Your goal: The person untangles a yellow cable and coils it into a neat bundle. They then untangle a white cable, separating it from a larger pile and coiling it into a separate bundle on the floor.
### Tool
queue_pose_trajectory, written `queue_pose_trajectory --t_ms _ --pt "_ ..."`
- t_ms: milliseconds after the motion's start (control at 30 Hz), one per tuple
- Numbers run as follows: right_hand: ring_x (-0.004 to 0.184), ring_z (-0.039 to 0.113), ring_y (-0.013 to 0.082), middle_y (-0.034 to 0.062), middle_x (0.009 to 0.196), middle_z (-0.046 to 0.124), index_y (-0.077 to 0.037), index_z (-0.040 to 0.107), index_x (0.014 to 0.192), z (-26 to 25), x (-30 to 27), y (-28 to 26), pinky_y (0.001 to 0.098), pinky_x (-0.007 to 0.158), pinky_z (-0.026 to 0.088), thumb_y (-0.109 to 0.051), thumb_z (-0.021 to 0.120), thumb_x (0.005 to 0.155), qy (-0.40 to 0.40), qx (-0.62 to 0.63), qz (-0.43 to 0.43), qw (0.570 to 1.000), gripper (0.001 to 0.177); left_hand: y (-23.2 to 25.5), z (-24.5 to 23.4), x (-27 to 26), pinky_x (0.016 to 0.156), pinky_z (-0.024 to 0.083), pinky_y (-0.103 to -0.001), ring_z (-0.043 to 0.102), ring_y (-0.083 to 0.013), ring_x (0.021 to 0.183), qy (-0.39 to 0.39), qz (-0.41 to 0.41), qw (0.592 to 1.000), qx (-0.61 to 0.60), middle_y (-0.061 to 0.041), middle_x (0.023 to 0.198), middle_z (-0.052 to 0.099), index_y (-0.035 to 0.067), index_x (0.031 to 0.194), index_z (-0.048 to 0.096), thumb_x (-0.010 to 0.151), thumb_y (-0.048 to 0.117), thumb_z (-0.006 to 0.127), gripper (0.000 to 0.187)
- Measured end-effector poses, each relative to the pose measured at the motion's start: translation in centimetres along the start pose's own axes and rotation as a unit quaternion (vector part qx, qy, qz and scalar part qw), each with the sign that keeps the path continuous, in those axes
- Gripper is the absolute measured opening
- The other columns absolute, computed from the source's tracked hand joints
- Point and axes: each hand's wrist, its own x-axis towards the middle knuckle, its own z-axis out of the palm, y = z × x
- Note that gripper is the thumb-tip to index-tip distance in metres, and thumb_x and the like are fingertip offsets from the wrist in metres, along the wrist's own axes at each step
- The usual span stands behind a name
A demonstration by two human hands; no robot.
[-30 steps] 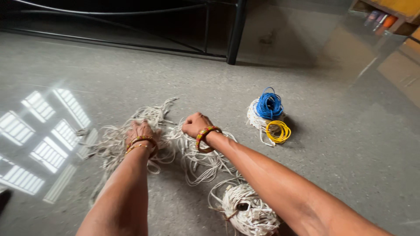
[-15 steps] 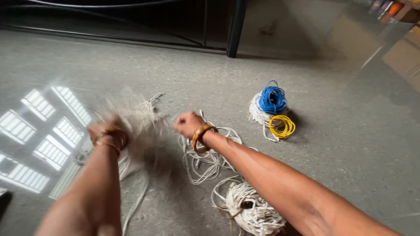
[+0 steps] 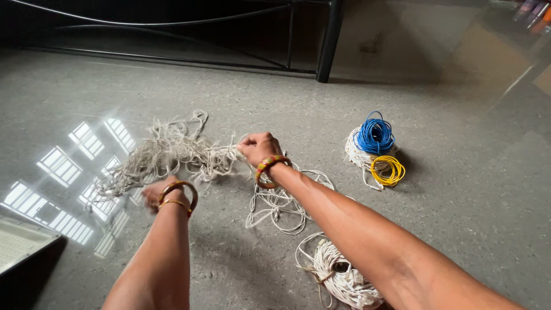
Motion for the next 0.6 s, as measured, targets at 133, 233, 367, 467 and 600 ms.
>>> queue_pose_trajectory --t_ms 133,233,367,467,600 --pt "0.074 0.072 0.0115 0.0007 0.084 0.079 -0.016 0.08 0.091 -2.1 0.3 1.6 0.0288 0.068 0.056 -0.029 0.077 0.084 -0.037 -0.024 -0.044 0.998 0.015 2.7 -1.5 -5.9 0.096 0.056 -0.039 0.073 -0.0263 0.103 -0.091 0.287 0.946 -0.116 -0.009 0.115 0.077 0.016 0.113 0.078 0.082 0.024 0.074 0.032" --pt "0.076 0.072 0.01 0.0 0.086 0.079 -0.016 0.08 0.097 -3.9 0.2 3.1 0.0279 0.069 0.056 -0.027 0.075 0.087 -0.064 -0.018 -0.068 0.995 0.016 5.0 -1.8 -10.7 0.095 0.053 -0.041 0.068 -0.0278 0.109 -0.169 0.524 0.827 -0.109 -0.01 0.121 0.073 0.019 0.114 0.079 0.087 0.017 0.074 0.028" --pt "0.076 0.07 0.013 0.0037 0.085 0.079 -0.018 0.08 0.103 -5.5 0.0 4.3 0.0312 0.07 0.055 -0.025 0.073 0.089 -0.098 -0.041 -0.072 0.992 0.018 5.1 -1.2 -15.4 0.093 0.054 -0.047 0.07 -0.0341 0.106 -0.262 0.646 0.716 -0.041 -0.012 0.123 0.071 0.023 0.117 0.076 0.074 0.009 0.069 0.046" --pt "0.084 0.072 0.0111 0.002 0.093 0.08 -0.017 0.081 0.101 -6.6 -0.2 4.7 0.0307 0.078 0.056 -0.022 0.072 0.087 -0.113 -0.022 -0.147 0.982 0.017 4.9 -1.6 -17.4 0.093 0.054 -0.045 0.071 -0.0329 0.101 -0.236 0.665 0.706 0.062 -0.012 0.108 0.076 0.024 0.107 0.08 0.08 0.02 0.072 0.028" --pt "0.091 0.072 0.01 0.0004 0.103 0.08 -0.02 0.083 0.101 -7.9 -1.4 3.6 0.0309 0.083 0.056 -0.016 0.069 0.083 -0.131 -0.065 -0.152 0.977 0.022 5.3 -3.8 -19.5 0.088 0.057 -0.044 0.073 -0.0304 0.094 -0.21 0.592 0.759 0.172 -0.007 0.096 0.077 0.028 0.099 0.081 0.083 0.031 0.074 0.018"
